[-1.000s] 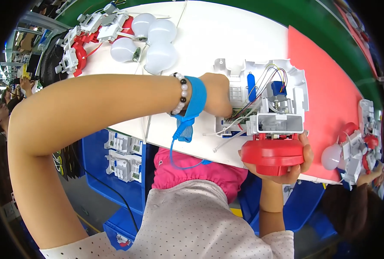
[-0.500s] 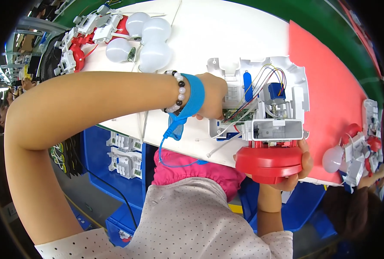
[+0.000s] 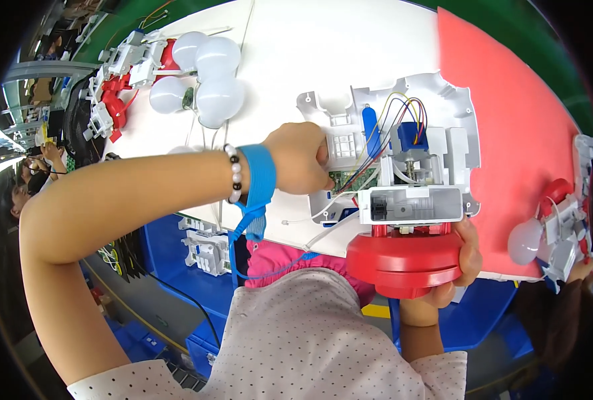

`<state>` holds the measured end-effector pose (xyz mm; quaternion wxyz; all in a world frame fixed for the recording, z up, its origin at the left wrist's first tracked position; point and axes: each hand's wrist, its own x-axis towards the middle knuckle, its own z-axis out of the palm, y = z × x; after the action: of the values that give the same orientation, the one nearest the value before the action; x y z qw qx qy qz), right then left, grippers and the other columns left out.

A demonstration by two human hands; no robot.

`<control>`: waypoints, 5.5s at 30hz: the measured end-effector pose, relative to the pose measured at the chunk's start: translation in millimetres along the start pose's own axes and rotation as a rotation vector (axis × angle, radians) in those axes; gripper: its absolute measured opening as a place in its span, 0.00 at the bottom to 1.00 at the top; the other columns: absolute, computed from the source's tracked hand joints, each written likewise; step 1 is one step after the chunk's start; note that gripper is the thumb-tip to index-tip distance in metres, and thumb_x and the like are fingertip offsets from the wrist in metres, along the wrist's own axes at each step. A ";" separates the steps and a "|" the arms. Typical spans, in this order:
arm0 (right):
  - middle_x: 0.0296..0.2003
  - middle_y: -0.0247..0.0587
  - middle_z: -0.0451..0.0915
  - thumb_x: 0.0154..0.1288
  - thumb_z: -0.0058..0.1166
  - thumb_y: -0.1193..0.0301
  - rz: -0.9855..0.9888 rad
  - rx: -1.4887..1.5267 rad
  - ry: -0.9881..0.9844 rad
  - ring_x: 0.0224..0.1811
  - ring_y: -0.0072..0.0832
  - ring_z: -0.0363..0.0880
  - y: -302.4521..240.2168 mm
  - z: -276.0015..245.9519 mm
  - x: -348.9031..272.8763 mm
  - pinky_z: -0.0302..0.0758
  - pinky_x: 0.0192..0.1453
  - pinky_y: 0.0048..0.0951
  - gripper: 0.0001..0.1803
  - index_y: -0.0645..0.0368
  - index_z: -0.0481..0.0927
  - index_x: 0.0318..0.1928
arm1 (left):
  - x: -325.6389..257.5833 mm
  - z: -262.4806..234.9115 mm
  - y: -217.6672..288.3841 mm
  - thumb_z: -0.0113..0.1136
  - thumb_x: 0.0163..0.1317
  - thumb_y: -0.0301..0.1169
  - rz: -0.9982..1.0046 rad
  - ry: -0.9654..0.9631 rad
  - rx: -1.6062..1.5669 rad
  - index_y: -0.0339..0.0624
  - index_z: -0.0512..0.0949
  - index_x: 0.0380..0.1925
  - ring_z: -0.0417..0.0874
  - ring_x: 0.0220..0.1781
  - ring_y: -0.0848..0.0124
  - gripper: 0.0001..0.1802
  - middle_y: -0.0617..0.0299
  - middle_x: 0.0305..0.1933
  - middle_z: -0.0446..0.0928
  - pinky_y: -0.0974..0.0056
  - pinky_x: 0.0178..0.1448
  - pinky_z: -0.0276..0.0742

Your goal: Assembling LED light fixtures and connecting wiring on an assembly line.

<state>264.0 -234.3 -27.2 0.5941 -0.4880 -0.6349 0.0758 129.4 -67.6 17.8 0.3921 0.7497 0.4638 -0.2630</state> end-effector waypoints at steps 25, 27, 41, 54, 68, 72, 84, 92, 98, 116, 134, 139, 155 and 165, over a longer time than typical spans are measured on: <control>0.51 0.53 0.65 0.27 0.71 0.66 -0.157 -0.134 -0.253 0.50 0.43 0.67 -8.7 12.7 77.9 0.69 0.46 0.34 0.43 0.59 0.67 0.51 | -32.6 -0.6 -62.8 0.52 0.53 0.34 0.513 0.154 -0.056 0.34 0.72 0.31 0.78 0.20 0.65 0.13 0.54 0.20 0.76 0.66 0.29 0.71; 0.51 0.50 0.67 0.27 0.68 0.67 -0.109 -0.162 -0.394 0.49 0.42 0.68 -14.4 15.6 87.8 0.68 0.47 0.33 0.41 0.58 0.68 0.50 | -36.7 2.5 -70.2 0.53 0.52 0.34 0.553 0.199 -0.051 0.34 0.72 0.31 0.78 0.21 0.63 0.13 0.53 0.20 0.76 0.66 0.30 0.71; 0.59 0.50 0.56 0.19 0.69 0.59 -0.082 -0.464 -0.729 0.59 0.49 0.57 -15.6 -5.7 102.6 0.51 0.60 0.54 0.54 0.52 0.61 0.56 | -40.2 10.3 -97.2 0.55 0.48 0.30 0.806 0.317 0.003 0.39 0.72 0.29 0.74 0.27 0.54 0.09 0.52 0.23 0.72 0.56 0.31 0.69; 0.49 0.51 0.68 0.25 0.70 0.66 0.135 -0.275 -1.187 0.50 0.45 0.64 17.5 -23.7 144.5 0.55 0.58 0.41 0.63 0.62 0.43 0.62 | -38.1 4.7 -100.2 0.57 0.50 0.31 0.788 0.215 -0.195 0.36 0.73 0.24 0.76 0.22 0.58 0.08 0.51 0.21 0.75 0.63 0.27 0.71; 0.48 0.54 0.62 0.27 0.67 0.70 0.043 -0.297 -1.030 0.48 0.44 0.63 16.5 -35.5 121.3 0.61 0.53 0.37 0.58 0.63 0.46 0.62 | -61.9 -11.0 -103.0 0.57 0.50 0.30 0.790 0.355 -0.112 0.37 0.76 0.27 0.77 0.23 0.59 0.08 0.51 0.21 0.75 0.66 0.28 0.71; 0.53 0.56 0.57 0.29 0.68 0.66 0.199 -0.100 -0.892 0.53 0.45 0.60 0.3 -39.7 135.8 0.60 0.56 0.37 0.62 0.61 0.40 0.63 | -89.4 -24.1 -105.0 0.58 0.49 0.27 0.743 0.479 -0.161 0.36 0.76 0.28 0.76 0.21 0.66 0.07 0.54 0.20 0.74 0.68 0.27 0.70; 0.34 0.38 0.78 0.22 0.70 0.66 -0.599 -0.274 -0.980 0.39 0.24 0.76 -40.1 -79.8 240.1 0.70 0.47 0.28 0.31 0.61 0.78 0.36 | -104.6 -63.8 -69.7 0.55 0.49 0.20 1.212 0.653 -0.743 0.34 0.68 0.41 0.73 0.44 0.70 0.17 0.56 0.42 0.72 0.68 0.48 0.67; 0.56 0.43 0.59 0.24 0.70 0.68 0.067 -0.074 -0.454 0.57 0.31 0.60 -37.8 -75.2 287.8 0.54 0.61 0.27 0.62 0.63 0.43 0.62 | -29.6 -16.0 -34.2 0.55 0.46 0.25 1.140 1.241 -0.491 0.36 0.50 0.57 0.48 0.64 0.47 0.37 0.38 0.62 0.45 0.51 0.65 0.42; 0.54 0.49 0.59 0.26 0.69 0.64 -0.023 -0.292 -0.435 0.57 0.33 0.60 11.1 -44.2 332.8 0.53 0.62 0.28 0.62 0.58 0.43 0.63 | -0.5 40.2 -12.1 0.55 0.48 0.35 1.189 1.082 -0.155 0.37 0.59 0.53 0.46 0.64 0.43 0.32 0.38 0.62 0.45 0.39 0.61 0.41; 0.53 0.56 0.63 0.19 0.70 0.60 0.240 -0.455 -0.387 0.55 0.42 0.64 152.3 48.3 357.5 0.60 0.59 0.31 0.64 0.61 0.47 0.62 | 44.6 71.2 2.5 0.50 0.54 0.38 1.154 0.639 0.231 0.37 0.66 0.48 0.53 0.63 0.57 0.23 0.50 0.59 0.56 0.47 0.63 0.50; 0.51 0.62 0.64 0.19 0.71 0.63 0.487 -0.809 -0.618 0.56 0.51 0.60 224.8 34.9 323.7 0.59 0.61 0.33 0.68 0.62 0.40 0.63 | 45.5 69.7 -0.8 0.52 0.52 0.39 1.141 0.633 0.189 0.39 0.68 0.46 0.54 0.63 0.59 0.23 0.53 0.60 0.57 0.50 0.63 0.50; 0.63 0.46 0.46 0.20 0.72 0.64 0.163 -1.303 -0.469 0.66 0.47 0.39 184.1 35.9 312.8 0.48 0.56 0.66 0.67 0.52 0.41 0.64 | 44.4 67.1 2.1 0.53 0.51 0.38 1.147 0.605 0.200 0.39 0.67 0.46 0.54 0.63 0.59 0.23 0.53 0.60 0.56 0.50 0.63 0.50; 0.56 0.46 0.60 0.45 0.58 0.64 -0.530 -0.099 -0.827 0.57 0.40 0.60 54.7 154.6 138.7 0.58 0.59 0.41 0.29 0.57 0.66 0.50 | 44.4 76.8 0.7 0.51 0.51 0.36 1.172 0.480 0.107 0.33 0.66 0.45 0.65 0.54 0.52 0.23 0.44 0.49 0.66 0.51 0.58 0.58; 0.56 0.50 0.59 0.39 0.63 0.70 -0.232 -0.034 -0.765 0.51 0.44 0.64 71.0 159.5 149.2 0.65 0.53 0.35 0.32 0.60 0.67 0.49 | 52.8 78.3 3.6 0.51 0.51 0.38 1.186 0.545 0.165 0.34 0.65 0.47 0.59 0.58 0.54 0.25 0.47 0.53 0.63 0.52 0.64 0.48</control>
<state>196.7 -14.9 -18.7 0.3113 -0.3594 -0.8623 0.1743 153.0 -107.9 -64.4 0.2805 0.9455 0.0329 0.1622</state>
